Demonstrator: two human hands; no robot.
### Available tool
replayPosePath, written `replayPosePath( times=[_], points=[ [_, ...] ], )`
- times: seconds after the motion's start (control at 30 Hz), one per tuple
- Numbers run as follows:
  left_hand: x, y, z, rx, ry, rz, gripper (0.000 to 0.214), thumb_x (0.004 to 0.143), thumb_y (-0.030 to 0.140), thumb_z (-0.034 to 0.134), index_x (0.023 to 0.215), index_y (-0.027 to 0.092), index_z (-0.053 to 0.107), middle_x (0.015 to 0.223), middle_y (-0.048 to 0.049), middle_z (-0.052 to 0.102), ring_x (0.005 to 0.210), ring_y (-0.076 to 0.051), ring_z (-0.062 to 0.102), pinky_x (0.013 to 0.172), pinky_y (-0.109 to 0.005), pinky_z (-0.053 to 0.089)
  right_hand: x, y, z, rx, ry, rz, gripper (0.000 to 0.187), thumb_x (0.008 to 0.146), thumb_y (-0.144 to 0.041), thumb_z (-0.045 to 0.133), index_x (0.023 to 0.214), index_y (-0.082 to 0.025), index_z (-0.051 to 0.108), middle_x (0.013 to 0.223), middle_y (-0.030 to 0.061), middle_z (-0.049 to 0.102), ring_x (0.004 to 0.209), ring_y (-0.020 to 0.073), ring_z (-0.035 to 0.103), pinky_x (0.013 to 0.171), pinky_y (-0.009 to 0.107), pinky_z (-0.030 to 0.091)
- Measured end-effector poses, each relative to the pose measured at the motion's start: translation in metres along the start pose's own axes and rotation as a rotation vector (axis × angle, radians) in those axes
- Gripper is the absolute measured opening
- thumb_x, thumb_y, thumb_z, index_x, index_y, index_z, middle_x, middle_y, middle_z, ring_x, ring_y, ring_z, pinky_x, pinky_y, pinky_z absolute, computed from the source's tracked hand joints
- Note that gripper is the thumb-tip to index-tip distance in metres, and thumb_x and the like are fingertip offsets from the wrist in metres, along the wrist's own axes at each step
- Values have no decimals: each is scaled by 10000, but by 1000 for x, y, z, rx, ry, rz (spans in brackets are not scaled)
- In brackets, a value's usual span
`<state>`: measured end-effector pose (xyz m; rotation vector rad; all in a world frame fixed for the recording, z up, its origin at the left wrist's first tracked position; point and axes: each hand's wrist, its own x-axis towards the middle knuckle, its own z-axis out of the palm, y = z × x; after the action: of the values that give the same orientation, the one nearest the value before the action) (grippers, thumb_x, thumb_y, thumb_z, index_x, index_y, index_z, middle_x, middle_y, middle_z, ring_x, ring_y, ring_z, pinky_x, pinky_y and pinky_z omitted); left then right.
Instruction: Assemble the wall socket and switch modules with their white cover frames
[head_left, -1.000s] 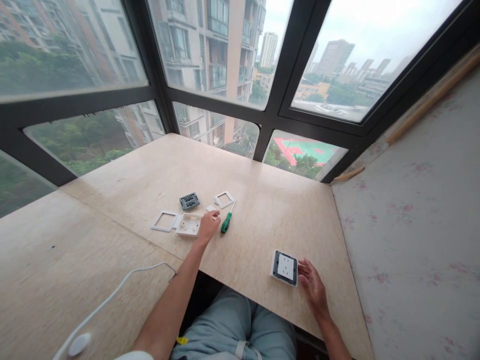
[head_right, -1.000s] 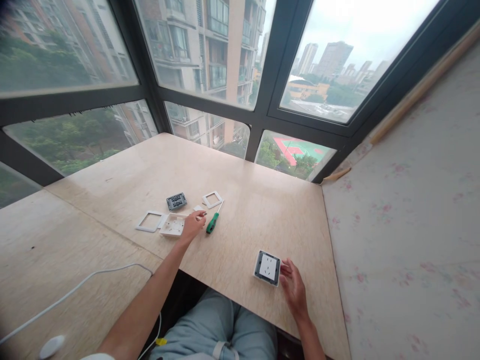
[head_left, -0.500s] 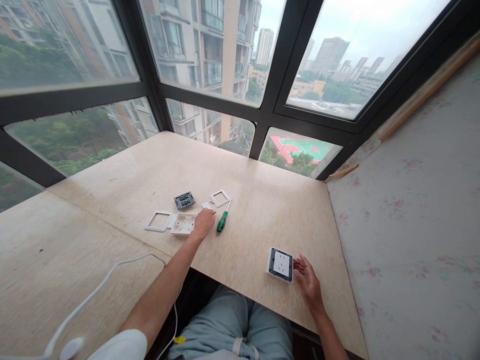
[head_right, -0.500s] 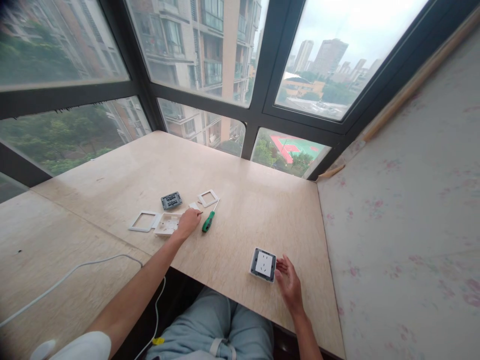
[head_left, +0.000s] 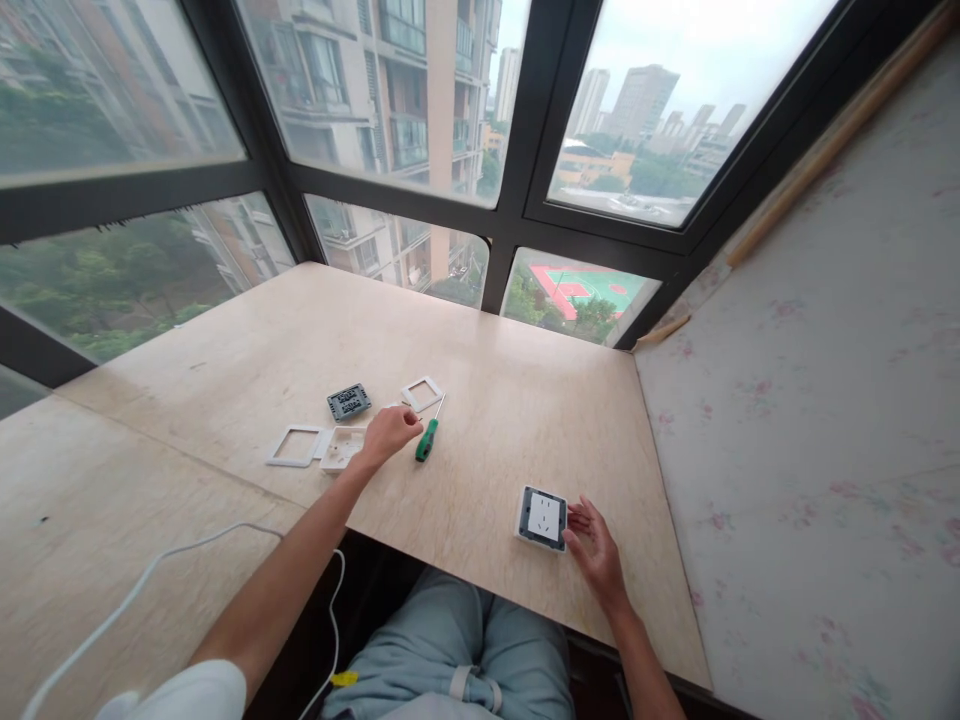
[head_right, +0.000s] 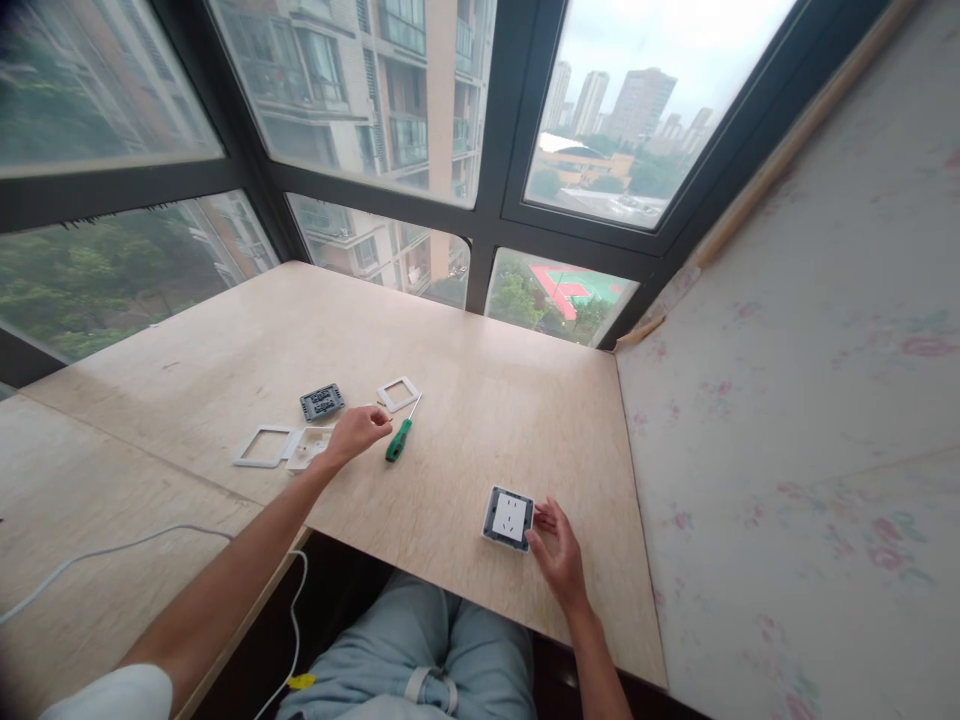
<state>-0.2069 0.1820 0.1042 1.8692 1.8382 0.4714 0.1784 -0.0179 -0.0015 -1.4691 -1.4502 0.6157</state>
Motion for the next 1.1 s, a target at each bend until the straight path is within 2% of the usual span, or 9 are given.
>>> replayPosePath(
  times=[0.1, 0.17, 0.23, 0.37, 0.53, 0.77, 0.9, 1.0, 1.1],
  points=[
    [-18, 8, 1, -308, -36, 7, 271, 814, 402, 596, 825, 142, 669, 655, -22, 646, 536, -119, 578, 507, -212, 407, 0, -2, -1, -26, -31, -32, 629, 881, -410, 631, 1425, -202, 391, 1250, 165, 601, 1050, 268, 656, 901, 486, 572],
    [-32, 15, 4, -748, -90, -27, 334, 753, 453, 687, 819, 129, 641, 594, -2, 605, 415, -63, 439, 418, -190, 299, 0, -4, -1, -41, -59, -55, 655, 875, -421, 640, 1433, -209, 370, 1289, 167, 569, 1081, 272, 638, 919, 482, 560],
    [-47, 24, 10, -1083, -158, -49, 397, 664, 421, 795, 874, 129, 629, 667, -14, 646, 379, -13, 327, 391, -175, 205, 0, -6, -2, -53, -87, -79, 690, 860, -434, 658, 1441, -218, 355, 1317, 166, 544, 1115, 282, 620, 938, 477, 548],
    [-71, 50, 25, -1267, -333, -31, 573, 683, 354, 826, 1179, 180, 598, 793, -30, 682, 411, 4, 319, 408, -157, 200, 0, -8, -2, -70, -145, -119, 804, 817, -475, 701, 1473, -236, 303, 1402, 169, 473, 1216, 311, 564, 986, 477, 519],
    [-84, 89, 51, -1207, -426, -13, 426, 699, 359, 806, 1045, 132, 705, 794, -49, 682, 471, -31, 443, 436, -178, 313, 1, -10, -4, -140, -195, -108, 912, 787, -489, 728, 1513, -251, 231, 1500, 163, 390, 1366, 349, 424, 1054, 522, 459],
    [-91, 138, 95, -909, -423, 110, 293, 795, 343, 697, 999, 138, 742, 839, -80, 738, 583, -112, 586, 537, -226, 453, 2, -13, -6, -113, -195, -110, 890, 811, -448, 711, 1522, -233, 220, 1499, 166, 407, 1359, 330, 442, 1058, 504, 464],
    [-98, 148, 117, -674, -290, 377, 183, 875, 248, 617, 979, 181, 751, 888, -66, 742, 778, -161, 652, 714, -276, 508, 1, -16, -6, -84, -171, -97, 846, 838, -421, 685, 1521, -244, 217, 1506, 154, 401, 1361, 313, 442, 1033, 476, 490],
    [-103, 149, 130, -534, -216, 602, 188, 893, 162, 585, 958, 211, 754, 898, -59, 723, 837, -164, 636, 758, -284, 501, 2, -18, -6, -54, -164, -78, 813, 855, -401, 669, 1516, -252, 221, 1505, 145, 405, 1358, 301, 447, 1032, 462, 494],
    [-106, 147, 141, -446, -161, 692, 257, 891, 95, 547, 981, 223, 751, 916, -66, 699, 887, -173, 613, 771, -291, 499, 2, -18, -7, -37, -174, -69, 813, 847, -394, 680, 1511, -254, 234, 1497, 140, 419, 1349, 298, 459, 1043, 459, 487]
  ],
)
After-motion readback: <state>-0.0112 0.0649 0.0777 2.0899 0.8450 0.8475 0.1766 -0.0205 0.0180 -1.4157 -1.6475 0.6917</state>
